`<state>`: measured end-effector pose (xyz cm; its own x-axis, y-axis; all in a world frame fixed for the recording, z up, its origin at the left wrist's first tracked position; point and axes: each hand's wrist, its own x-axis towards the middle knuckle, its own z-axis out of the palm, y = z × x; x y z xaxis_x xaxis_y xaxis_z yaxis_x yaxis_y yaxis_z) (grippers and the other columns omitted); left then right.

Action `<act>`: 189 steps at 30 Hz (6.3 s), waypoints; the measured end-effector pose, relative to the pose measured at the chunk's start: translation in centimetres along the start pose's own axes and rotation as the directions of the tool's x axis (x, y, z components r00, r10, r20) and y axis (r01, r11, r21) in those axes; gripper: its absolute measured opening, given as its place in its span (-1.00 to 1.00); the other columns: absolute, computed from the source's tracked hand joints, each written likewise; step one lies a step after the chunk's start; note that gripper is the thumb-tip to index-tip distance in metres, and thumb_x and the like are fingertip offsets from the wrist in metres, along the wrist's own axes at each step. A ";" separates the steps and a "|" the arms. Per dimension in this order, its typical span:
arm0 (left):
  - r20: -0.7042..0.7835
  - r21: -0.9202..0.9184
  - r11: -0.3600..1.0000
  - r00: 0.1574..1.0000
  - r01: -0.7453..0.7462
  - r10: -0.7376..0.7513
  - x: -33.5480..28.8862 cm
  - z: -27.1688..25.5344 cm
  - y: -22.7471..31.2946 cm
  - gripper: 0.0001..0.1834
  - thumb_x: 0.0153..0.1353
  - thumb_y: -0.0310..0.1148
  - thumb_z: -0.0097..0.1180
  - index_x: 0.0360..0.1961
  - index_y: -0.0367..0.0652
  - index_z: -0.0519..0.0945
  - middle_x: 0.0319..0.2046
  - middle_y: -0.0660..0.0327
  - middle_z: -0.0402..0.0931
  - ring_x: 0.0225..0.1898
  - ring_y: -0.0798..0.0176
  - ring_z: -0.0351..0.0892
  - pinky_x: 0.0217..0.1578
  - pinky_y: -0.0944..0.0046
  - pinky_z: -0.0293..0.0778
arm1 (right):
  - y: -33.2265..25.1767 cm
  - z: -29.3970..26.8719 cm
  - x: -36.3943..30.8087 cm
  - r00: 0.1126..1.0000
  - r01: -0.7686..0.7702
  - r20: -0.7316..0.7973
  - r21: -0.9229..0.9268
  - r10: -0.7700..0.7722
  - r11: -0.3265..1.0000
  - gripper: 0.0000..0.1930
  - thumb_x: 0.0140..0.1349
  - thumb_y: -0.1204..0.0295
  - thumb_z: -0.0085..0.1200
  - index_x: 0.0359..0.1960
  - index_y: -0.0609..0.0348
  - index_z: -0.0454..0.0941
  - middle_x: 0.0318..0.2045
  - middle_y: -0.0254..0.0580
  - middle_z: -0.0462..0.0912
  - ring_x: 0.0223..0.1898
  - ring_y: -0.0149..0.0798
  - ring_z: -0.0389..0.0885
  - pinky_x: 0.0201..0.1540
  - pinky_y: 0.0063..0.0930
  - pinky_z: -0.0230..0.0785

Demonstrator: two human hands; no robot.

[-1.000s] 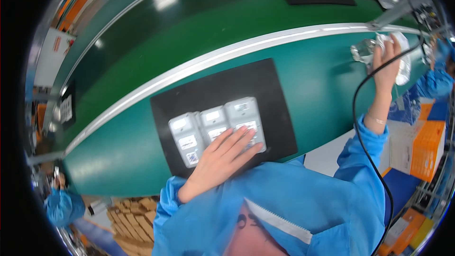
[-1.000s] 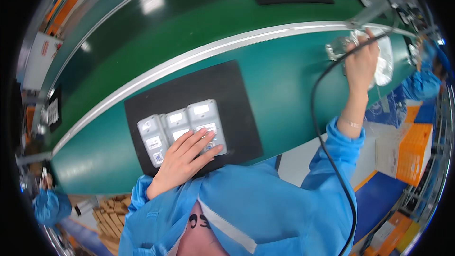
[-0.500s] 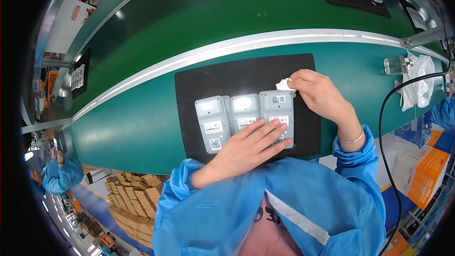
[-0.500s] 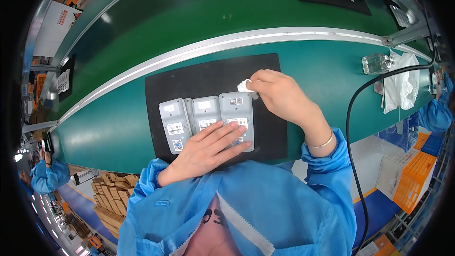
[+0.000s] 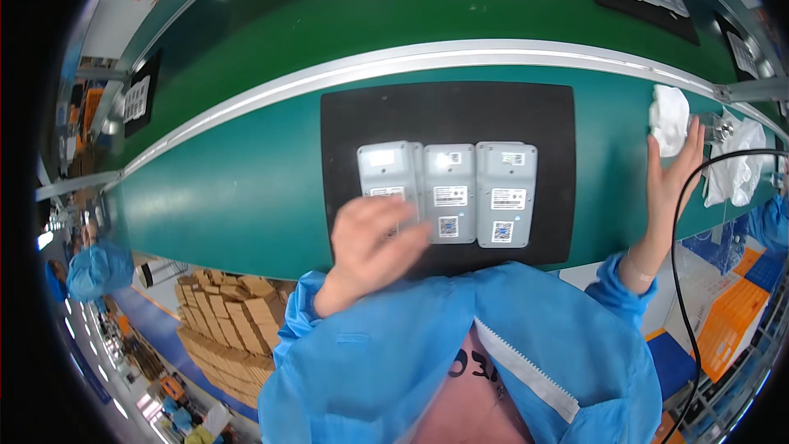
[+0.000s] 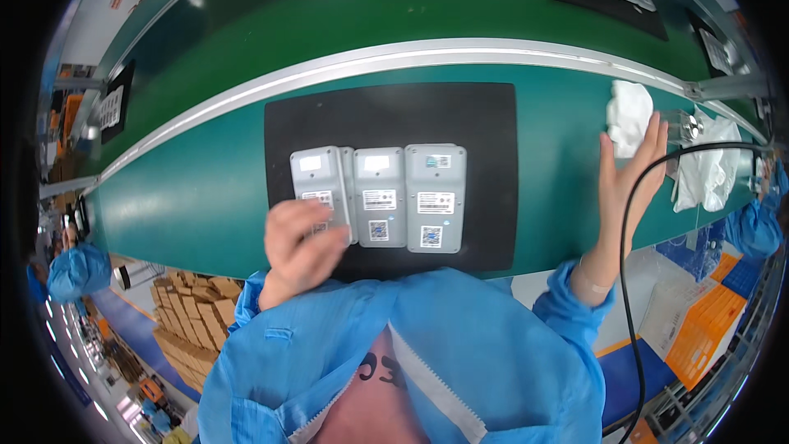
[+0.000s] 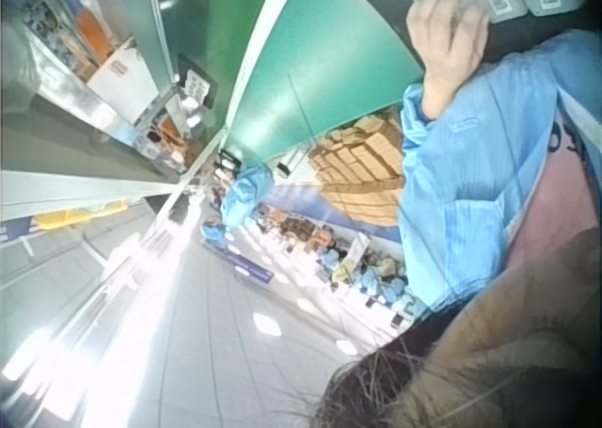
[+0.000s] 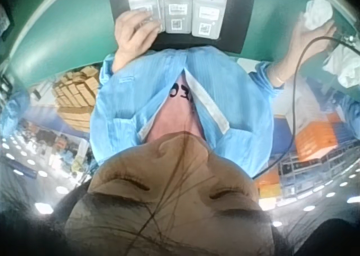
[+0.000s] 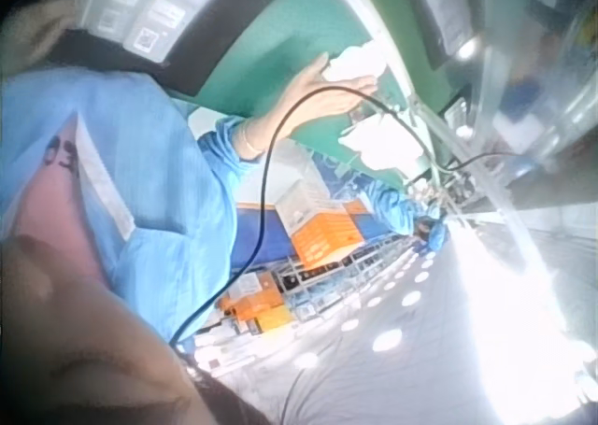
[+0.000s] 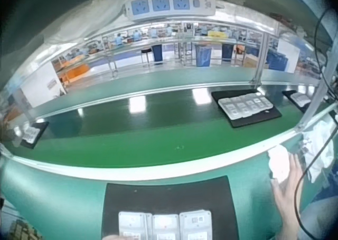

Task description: The person cleans the back surfaces of several small white electronic devices using a white cloth and a red tool. They repeatedly pick up the devices, wipe them, and place them back on a black mat on the assembly line.

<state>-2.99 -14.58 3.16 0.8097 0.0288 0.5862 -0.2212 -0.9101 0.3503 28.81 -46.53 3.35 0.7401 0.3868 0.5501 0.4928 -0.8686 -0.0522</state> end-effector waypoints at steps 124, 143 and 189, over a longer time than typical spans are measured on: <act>0.253 -0.112 0.932 0.917 0.344 -0.308 -2.0 -1.4 -1.3 0.62 -0.27 0.03 0.70 0.60 -0.27 -0.24 0.51 -0.22 0.03 0.50 -0.29 0.09 0.47 -0.16 0.10 | -16.0 -5.0 -7.0 0.675 0.289 0.355 0.681 -0.647 0.673 0.41 -0.31 0.01 0.65 0.55 0.35 0.00 0.49 0.44 0.04 0.49 0.40 0.12 0.49 0.16 0.09; 0.636 0.088 0.995 0.766 0.045 -0.090 4.4 -1.3 -3.3 0.52 -0.39 0.27 0.61 0.60 -0.03 0.07 0.44 -0.18 0.16 0.49 -0.21 0.16 0.47 -0.52 -0.25 | -18.0 -4.2 -6.0 0.650 0.400 0.354 0.592 -0.672 0.699 0.30 -0.23 -0.07 0.55 0.52 0.32 0.12 0.38 0.31 0.27 0.44 0.21 0.22 0.54 0.36 -0.24; -0.225 0.285 0.674 0.731 0.682 -0.644 -9.6 -11.4 -18.9 -0.58 0.08 -0.29 0.50 -0.05 -0.13 0.65 -0.02 0.12 0.52 0.09 -0.03 0.49 0.14 0.02 0.42 | -29.1 4.4 -4.8 0.601 -0.281 0.236 0.957 -0.763 0.075 -0.41 0.41 0.43 0.15 0.44 0.12 0.30 0.47 0.05 0.23 0.29 -0.01 0.51 0.20 -0.23 0.56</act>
<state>-12.76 7.01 -0.74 0.6119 0.7004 0.3676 0.5574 -0.7115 0.4278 12.90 -21.72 -1.47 0.1773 0.9687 0.1737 0.2670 0.1225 -0.9559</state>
